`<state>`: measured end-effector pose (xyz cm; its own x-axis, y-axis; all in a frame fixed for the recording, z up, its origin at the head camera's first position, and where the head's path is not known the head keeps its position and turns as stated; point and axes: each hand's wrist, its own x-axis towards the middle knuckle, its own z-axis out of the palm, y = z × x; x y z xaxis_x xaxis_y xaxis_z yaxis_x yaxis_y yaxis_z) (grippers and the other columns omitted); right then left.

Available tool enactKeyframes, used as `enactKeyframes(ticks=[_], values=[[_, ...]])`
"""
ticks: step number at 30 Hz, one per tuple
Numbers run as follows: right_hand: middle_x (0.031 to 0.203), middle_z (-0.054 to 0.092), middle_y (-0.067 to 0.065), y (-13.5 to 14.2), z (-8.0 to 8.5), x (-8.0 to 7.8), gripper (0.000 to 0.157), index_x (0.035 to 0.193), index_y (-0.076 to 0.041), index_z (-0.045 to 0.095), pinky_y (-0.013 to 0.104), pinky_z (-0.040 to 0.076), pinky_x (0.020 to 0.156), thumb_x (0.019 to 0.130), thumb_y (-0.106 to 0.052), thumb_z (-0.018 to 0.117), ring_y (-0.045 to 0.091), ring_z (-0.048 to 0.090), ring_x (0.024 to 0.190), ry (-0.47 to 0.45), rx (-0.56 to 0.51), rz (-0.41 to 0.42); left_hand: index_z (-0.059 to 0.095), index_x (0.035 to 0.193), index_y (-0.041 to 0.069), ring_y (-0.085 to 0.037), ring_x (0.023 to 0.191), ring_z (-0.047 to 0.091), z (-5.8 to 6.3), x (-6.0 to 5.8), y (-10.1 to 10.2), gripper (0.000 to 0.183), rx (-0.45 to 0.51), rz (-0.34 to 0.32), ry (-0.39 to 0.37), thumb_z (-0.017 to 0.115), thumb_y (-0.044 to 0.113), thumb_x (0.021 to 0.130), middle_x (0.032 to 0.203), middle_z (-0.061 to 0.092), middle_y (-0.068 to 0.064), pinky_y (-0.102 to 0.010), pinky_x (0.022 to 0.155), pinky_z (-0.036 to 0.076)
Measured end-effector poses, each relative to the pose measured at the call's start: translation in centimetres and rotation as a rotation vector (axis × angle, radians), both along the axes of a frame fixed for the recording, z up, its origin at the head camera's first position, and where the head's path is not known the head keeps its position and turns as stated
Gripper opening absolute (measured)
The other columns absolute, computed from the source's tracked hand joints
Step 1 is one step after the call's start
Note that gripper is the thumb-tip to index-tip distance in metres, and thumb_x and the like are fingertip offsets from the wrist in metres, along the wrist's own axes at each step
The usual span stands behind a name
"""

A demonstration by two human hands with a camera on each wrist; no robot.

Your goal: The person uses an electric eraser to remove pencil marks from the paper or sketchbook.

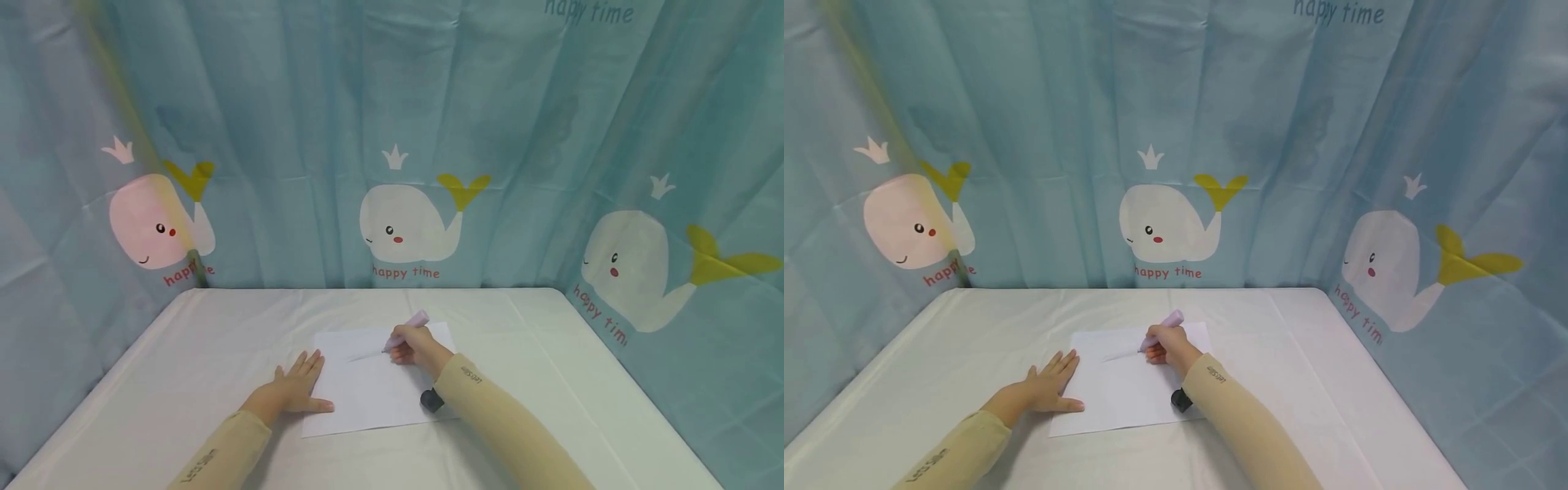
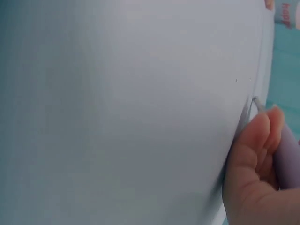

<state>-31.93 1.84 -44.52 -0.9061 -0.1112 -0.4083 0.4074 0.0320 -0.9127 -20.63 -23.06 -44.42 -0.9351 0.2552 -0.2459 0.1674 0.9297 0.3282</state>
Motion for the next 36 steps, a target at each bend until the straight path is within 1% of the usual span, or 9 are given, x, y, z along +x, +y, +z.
enactKeyframes(ticks=[4,6,11,20,28,33,36], values=[[0.058,0.059,0.008,-0.07,-0.08,0.01,0.014,0.09,0.004,0.059,0.023,0.05,0.047,0.082,-0.006,0.063,0.013,0.055,0.045,0.001,-0.022,-0.048,0.023,0.149,-0.008,-0.047,0.144,0.006,-0.05,0.01,0.08,0.109,-0.002,0.002,0.002,0.071,0.06,0.078,0.157,0.014,-0.026,-0.076,0.102,0.005],[0.058,0.059,0.008,-0.11,-0.11,-0.03,0.014,0.091,0.004,0.059,0.023,0.05,0.047,0.082,-0.006,0.063,0.012,0.055,0.045,0.0,-0.027,-0.06,0.023,0.149,-0.008,-0.047,0.144,0.007,-0.04,0.03,0.11,0.109,-0.001,0.003,0.002,0.071,0.059,0.078,0.157,0.014,-0.026,-0.076,0.102,0.005],[0.058,0.059,0.008,-0.28,-0.08,-0.05,0.016,0.094,0.005,0.06,0.023,0.05,0.047,0.084,-0.008,0.063,0.012,0.055,0.045,-0.022,0.007,-0.001,0.023,0.149,-0.009,-0.047,0.144,0.006,-0.02,0.05,0.11,0.109,0.002,0.006,0.002,0.071,0.059,0.078,0.157,0.014,-0.026,-0.076,0.102,0.005],[0.058,0.058,0.007,-0.28,0.13,-0.02,0.014,0.091,0.005,0.061,0.022,0.05,0.047,0.085,-0.008,0.062,0.012,0.055,0.045,-0.018,0.001,0.01,0.022,0.149,-0.008,-0.047,0.144,0.006,-0.07,-0.04,-0.01,0.109,0.001,0.005,0.001,0.07,0.06,0.079,0.157,0.013,-0.026,-0.076,0.102,0.005],[0.06,0.059,0.008,-0.08,0.04,-0.02,0.018,0.096,0.005,0.061,0.023,0.05,0.049,0.086,-0.01,0.061,0.013,0.055,0.047,-0.016,-0.008,0.045,0.021,0.15,-0.008,-0.046,0.144,0.005,-0.01,0.0,-0.11,0.109,0.006,-0.006,-0.004,0.069,0.06,0.08,0.158,0.012,-0.026,-0.076,0.102,0.004],[0.063,0.06,0.009,0.07,0.05,-0.12,0.018,0.095,0.005,0.061,0.025,0.051,0.051,0.085,-0.011,0.061,0.015,0.057,0.05,-0.022,-0.005,0.029,0.022,0.149,-0.008,-0.047,0.144,0.005,-0.08,-0.06,-0.11,0.108,0.003,-0.002,0.0,0.07,0.059,0.079,0.158,0.013,-0.026,-0.076,0.102,0.005],[0.062,0.059,0.009,0.09,0.05,-0.16,0.016,0.092,0.004,0.061,0.025,0.051,0.05,0.084,-0.01,0.061,0.015,0.057,0.05,-0.022,-0.001,0.011,0.022,0.149,-0.008,-0.046,0.144,0.006,-0.13,-0.11,-0.08,0.108,-0.003,0.003,0.0,0.07,0.059,0.079,0.158,0.013,-0.025,-0.076,0.102,0.005]])
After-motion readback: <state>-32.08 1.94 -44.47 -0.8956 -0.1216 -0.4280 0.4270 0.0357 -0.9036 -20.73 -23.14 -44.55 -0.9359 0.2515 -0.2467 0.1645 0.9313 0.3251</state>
